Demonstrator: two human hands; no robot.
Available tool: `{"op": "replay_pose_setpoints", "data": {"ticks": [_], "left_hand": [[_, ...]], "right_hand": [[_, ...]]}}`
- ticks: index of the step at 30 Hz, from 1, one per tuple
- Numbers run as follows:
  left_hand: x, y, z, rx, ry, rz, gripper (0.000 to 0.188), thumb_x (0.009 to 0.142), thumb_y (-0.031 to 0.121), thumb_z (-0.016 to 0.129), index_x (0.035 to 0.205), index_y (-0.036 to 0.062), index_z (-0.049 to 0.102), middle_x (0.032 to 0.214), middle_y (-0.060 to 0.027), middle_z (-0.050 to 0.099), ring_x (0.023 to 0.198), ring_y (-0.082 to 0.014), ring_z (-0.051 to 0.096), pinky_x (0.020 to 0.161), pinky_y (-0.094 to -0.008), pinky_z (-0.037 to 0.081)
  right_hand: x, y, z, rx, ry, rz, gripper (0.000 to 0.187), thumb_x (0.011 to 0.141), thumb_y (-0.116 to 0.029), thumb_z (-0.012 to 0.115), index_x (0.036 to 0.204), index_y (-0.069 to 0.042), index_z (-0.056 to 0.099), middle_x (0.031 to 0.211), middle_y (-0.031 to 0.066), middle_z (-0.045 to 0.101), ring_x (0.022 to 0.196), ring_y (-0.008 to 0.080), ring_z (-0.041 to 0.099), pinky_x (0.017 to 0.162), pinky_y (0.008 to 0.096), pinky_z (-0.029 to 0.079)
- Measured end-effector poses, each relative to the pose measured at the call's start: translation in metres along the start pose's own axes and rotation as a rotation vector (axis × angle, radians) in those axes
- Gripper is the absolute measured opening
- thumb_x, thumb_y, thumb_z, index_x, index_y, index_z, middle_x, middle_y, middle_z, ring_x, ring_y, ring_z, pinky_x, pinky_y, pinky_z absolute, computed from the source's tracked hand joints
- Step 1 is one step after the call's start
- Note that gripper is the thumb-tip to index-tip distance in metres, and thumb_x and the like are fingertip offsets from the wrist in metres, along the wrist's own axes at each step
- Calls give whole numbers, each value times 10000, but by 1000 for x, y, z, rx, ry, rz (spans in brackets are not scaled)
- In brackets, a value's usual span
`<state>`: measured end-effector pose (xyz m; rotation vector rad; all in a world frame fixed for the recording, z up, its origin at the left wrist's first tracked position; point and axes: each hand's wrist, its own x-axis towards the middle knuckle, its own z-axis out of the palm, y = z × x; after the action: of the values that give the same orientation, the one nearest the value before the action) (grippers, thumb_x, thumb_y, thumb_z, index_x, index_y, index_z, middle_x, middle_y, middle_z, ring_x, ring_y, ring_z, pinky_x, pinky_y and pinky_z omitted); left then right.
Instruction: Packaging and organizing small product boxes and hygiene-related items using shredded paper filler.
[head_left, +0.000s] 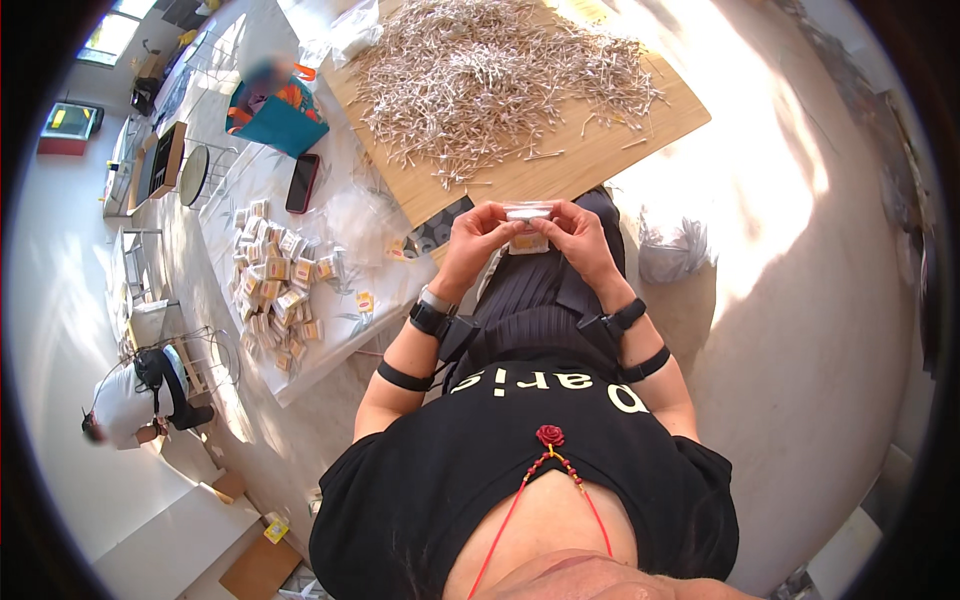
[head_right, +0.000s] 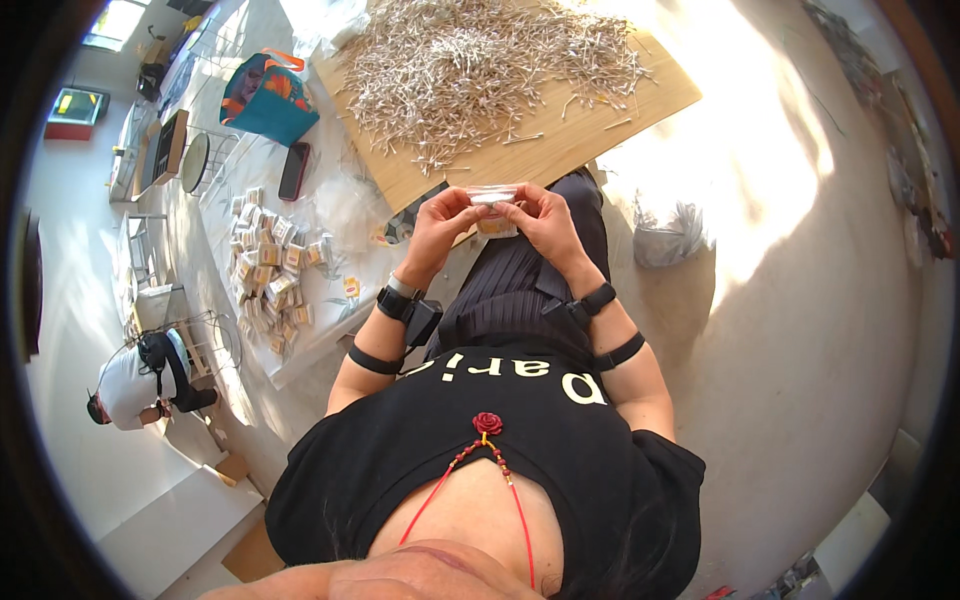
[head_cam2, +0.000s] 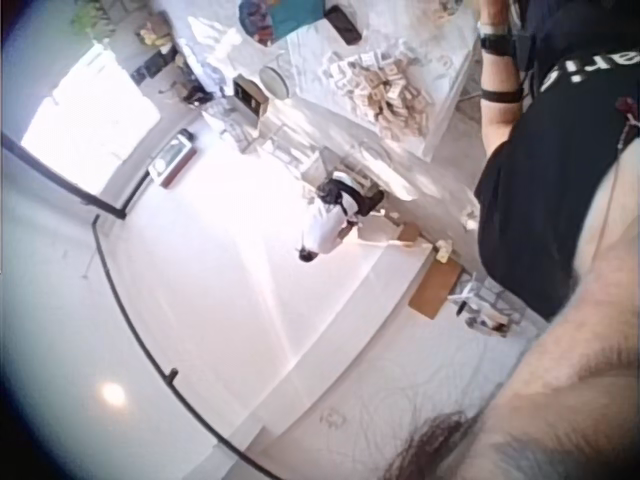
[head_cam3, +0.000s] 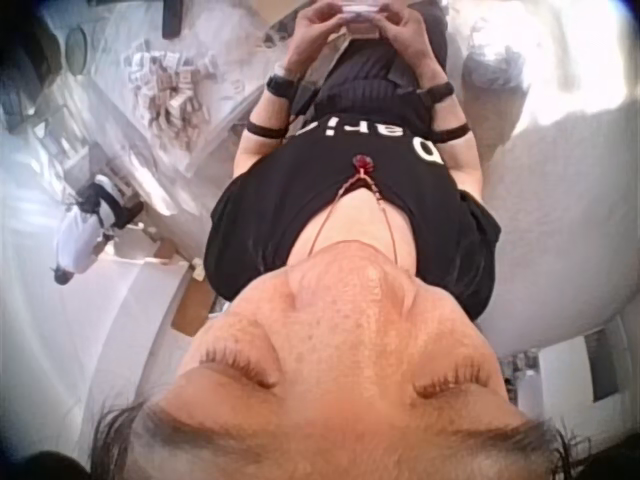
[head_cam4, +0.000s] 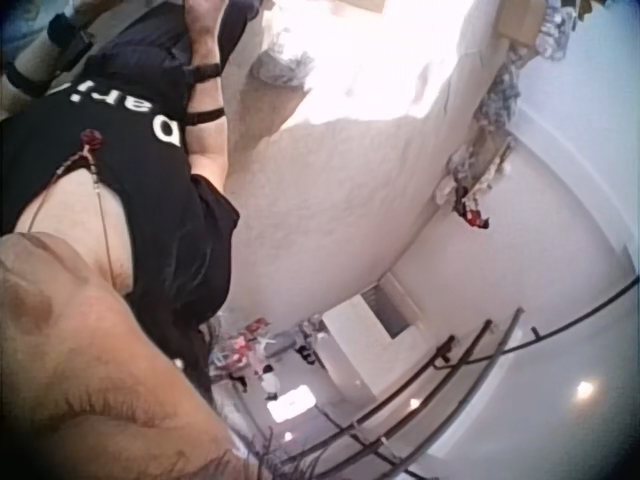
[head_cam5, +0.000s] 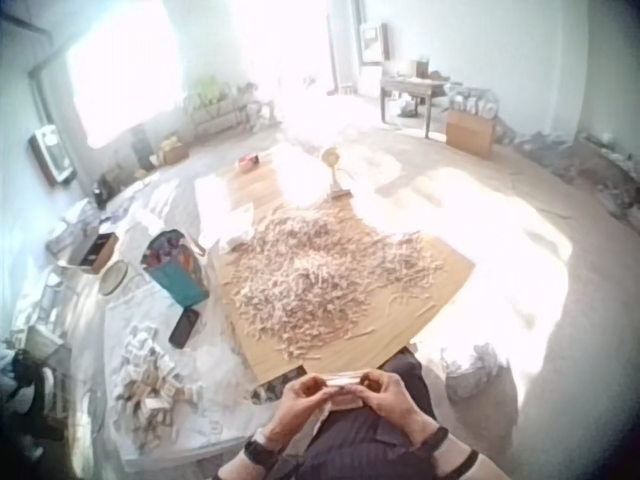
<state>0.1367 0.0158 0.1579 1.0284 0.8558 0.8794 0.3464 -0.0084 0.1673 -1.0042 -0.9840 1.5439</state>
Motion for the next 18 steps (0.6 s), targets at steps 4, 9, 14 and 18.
{"op": "replay_pose_setpoints", "data": {"ticks": [4,9,14,18], "left_hand": [[-10,45,23,-11,20,19,199,1009,140,741,1162,18,713,1022,1,744,851,-43,611,754,-218,483],[-16,55,29,4,79,157,197,1021,168,735,1140,13,716,1021,-10,745,850,-56,621,768,-218,493],[-26,63,37,42,83,184,171,1016,99,730,1127,-28,698,1045,-55,750,972,-91,695,880,-254,575],[-32,63,38,35,102,266,165,1002,72,740,1124,-32,697,1033,-53,754,963,-94,700,873,-251,571]], "right_hand": [[-11,-19,-1,-69,17,-31,231,1010,-106,738,1202,16,701,954,-6,733,862,14,646,744,195,521],[-25,-44,12,-140,21,-90,282,1008,-133,747,1240,21,699,921,-4,734,821,16,647,710,200,525],[-30,-54,17,-178,83,-177,233,995,-163,769,1165,-6,750,918,-10,737,750,9,602,675,190,493],[-34,-61,21,-281,122,-199,150,979,-161,783,1067,-40,791,945,-20,742,731,11,567,664,182,459]]}}
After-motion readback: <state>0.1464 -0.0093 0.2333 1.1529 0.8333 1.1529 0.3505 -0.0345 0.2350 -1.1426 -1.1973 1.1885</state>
